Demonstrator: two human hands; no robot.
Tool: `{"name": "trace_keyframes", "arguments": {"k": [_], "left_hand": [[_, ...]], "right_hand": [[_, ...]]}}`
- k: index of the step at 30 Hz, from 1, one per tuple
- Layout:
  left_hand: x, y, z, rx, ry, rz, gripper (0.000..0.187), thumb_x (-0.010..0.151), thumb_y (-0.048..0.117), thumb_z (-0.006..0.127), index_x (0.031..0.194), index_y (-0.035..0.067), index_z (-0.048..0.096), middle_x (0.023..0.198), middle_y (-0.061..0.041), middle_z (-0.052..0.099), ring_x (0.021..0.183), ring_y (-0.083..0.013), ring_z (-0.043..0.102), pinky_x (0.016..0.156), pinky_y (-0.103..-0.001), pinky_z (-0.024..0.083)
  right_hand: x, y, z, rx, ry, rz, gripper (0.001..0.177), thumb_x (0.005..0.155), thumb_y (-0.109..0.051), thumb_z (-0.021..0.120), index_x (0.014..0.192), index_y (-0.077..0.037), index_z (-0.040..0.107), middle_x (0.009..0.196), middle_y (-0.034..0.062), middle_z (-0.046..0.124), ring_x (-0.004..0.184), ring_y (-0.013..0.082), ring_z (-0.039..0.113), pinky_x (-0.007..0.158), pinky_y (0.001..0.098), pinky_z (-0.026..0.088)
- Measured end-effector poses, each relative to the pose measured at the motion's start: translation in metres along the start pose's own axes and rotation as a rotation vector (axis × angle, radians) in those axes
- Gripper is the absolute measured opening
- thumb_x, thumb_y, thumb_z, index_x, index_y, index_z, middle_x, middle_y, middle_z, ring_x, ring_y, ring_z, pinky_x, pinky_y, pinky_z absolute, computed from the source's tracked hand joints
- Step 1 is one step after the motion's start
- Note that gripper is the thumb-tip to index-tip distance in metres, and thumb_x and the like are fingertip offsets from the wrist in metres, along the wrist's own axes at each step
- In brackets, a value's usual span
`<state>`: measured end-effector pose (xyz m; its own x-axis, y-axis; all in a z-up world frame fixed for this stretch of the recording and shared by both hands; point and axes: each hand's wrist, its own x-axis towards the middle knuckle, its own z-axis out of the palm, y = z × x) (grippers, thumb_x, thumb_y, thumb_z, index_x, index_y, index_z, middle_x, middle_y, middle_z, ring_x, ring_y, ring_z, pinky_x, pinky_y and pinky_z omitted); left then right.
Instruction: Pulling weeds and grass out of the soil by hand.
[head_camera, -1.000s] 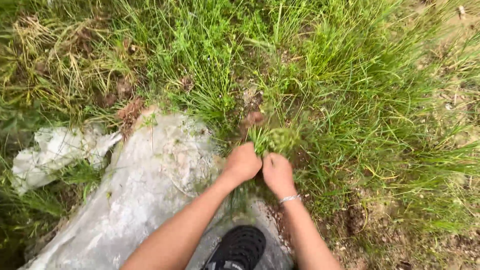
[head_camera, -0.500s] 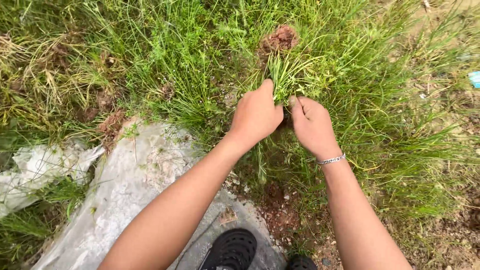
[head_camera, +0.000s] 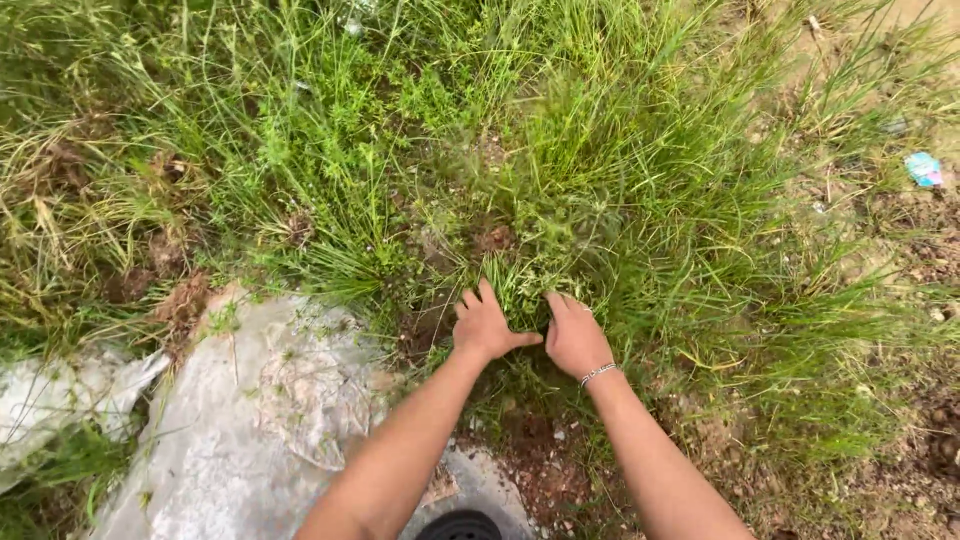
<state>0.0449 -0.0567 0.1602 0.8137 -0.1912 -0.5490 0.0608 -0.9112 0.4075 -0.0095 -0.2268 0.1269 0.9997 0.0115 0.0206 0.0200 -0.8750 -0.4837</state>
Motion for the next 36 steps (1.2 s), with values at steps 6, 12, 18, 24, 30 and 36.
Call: {"name": "trace_keyframes", "arguments": {"k": [6,12,18,24,30,36], "left_hand": [[0.041,0.005,0.09,0.016,0.384,-0.023,0.106,0.069,0.032,0.091,0.149,-0.003,0.031,0.136,-0.021,0.051,0.127,-0.0382,0.047,0.107,-0.047,0.045],[0.054,0.005,0.093,-0.263,0.445,-0.091,0.077,0.074,0.009,0.083,0.139,-0.004,0.044,0.115,-0.019,0.062,0.107,-0.0351,0.06,0.093,-0.045,0.052],[0.058,-0.004,0.1,-0.485,0.398,-0.095,0.07,0.076,0.006,0.077,0.139,-0.001,0.047,0.103,-0.02,0.063,0.097,-0.0364,0.065,0.086,-0.049,0.052],[0.107,-0.043,0.153,-0.639,0.418,0.002,0.085,0.077,0.003,0.073,0.151,-0.003,0.031,0.1,-0.019,0.063,0.093,-0.0354,0.066,0.084,-0.049,0.053],[0.042,0.026,0.058,-0.348,0.025,-0.118,0.088,0.086,0.005,0.065,0.161,-0.003,0.02,0.095,-0.018,0.075,0.089,-0.0312,0.074,0.088,-0.047,0.057],[0.013,0.04,0.038,-0.037,0.087,-0.093,0.072,0.088,0.017,0.07,0.146,-0.006,0.034,0.093,-0.02,0.074,0.09,-0.0362,0.074,0.081,-0.05,0.058]], "right_hand": [[-0.002,-0.01,-0.04,0.219,0.099,0.11,0.027,0.092,-0.007,0.061,0.119,-0.005,0.067,0.117,0.0208,0.074,0.111,0.0376,0.069,0.097,0.0425,0.056],[-0.033,0.04,-0.028,0.203,0.344,0.274,0.042,0.083,-0.014,0.066,0.12,0.004,0.056,0.124,0.0224,0.061,0.114,0.0369,0.062,0.101,0.0454,0.052],[-0.025,0.037,-0.021,-0.384,0.039,0.071,0.086,0.076,-0.054,0.074,0.13,0.007,0.049,0.131,0.027,0.056,0.129,0.0427,0.051,0.101,0.053,0.044],[-0.013,0.053,0.015,-0.277,-0.31,0.532,0.072,0.092,-0.036,0.058,0.149,0.006,0.042,0.121,0.025,0.065,0.109,0.0393,0.066,0.091,0.0458,0.056],[-0.023,0.101,0.077,-0.252,-0.314,0.603,0.032,0.096,-0.025,0.055,0.104,-0.001,0.075,0.105,0.0222,0.072,0.098,0.0384,0.072,0.089,0.0466,0.059],[-0.042,0.08,0.065,-0.006,-0.163,0.738,0.032,0.09,-0.031,0.065,0.098,-0.001,0.073,0.104,0.0254,0.072,0.1,0.0434,0.069,0.091,0.0486,0.056]]}}
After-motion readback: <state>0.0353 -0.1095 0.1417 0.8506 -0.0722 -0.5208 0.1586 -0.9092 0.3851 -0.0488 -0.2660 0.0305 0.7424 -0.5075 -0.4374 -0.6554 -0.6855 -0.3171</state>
